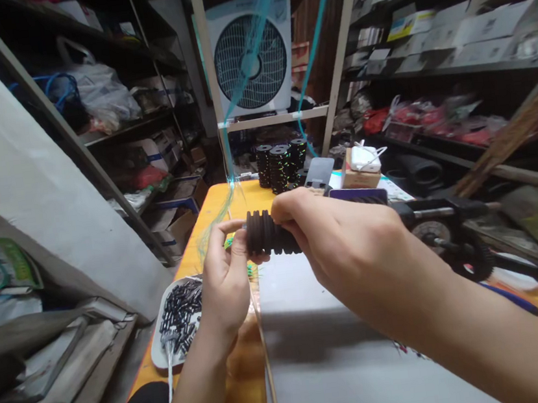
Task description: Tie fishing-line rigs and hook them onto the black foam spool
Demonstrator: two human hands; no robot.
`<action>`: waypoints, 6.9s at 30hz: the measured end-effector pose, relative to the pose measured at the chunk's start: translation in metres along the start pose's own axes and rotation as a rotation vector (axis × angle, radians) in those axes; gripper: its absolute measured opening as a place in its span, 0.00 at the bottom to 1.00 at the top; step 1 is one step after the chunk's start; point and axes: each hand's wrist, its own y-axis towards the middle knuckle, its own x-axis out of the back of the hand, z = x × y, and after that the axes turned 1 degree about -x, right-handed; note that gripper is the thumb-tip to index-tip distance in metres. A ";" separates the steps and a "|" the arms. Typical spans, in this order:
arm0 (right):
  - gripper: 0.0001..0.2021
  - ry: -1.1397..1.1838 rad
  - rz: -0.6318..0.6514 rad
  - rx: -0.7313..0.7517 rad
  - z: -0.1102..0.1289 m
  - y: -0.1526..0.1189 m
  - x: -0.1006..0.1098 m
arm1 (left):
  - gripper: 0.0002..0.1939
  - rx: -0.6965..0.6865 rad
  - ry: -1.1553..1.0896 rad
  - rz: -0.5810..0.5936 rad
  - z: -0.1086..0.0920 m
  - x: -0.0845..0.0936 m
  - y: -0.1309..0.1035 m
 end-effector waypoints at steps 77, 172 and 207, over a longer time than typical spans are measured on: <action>0.04 0.140 0.022 -0.050 0.000 0.005 -0.015 | 0.13 0.016 0.036 0.012 -0.001 0.001 0.000; 0.04 0.060 -0.156 -0.152 0.019 0.000 -0.039 | 0.11 0.004 0.010 0.022 0.001 0.001 -0.001; 0.05 0.097 0.379 -0.204 0.004 -0.115 0.033 | 0.08 -0.059 0.041 -0.004 0.000 -0.001 0.000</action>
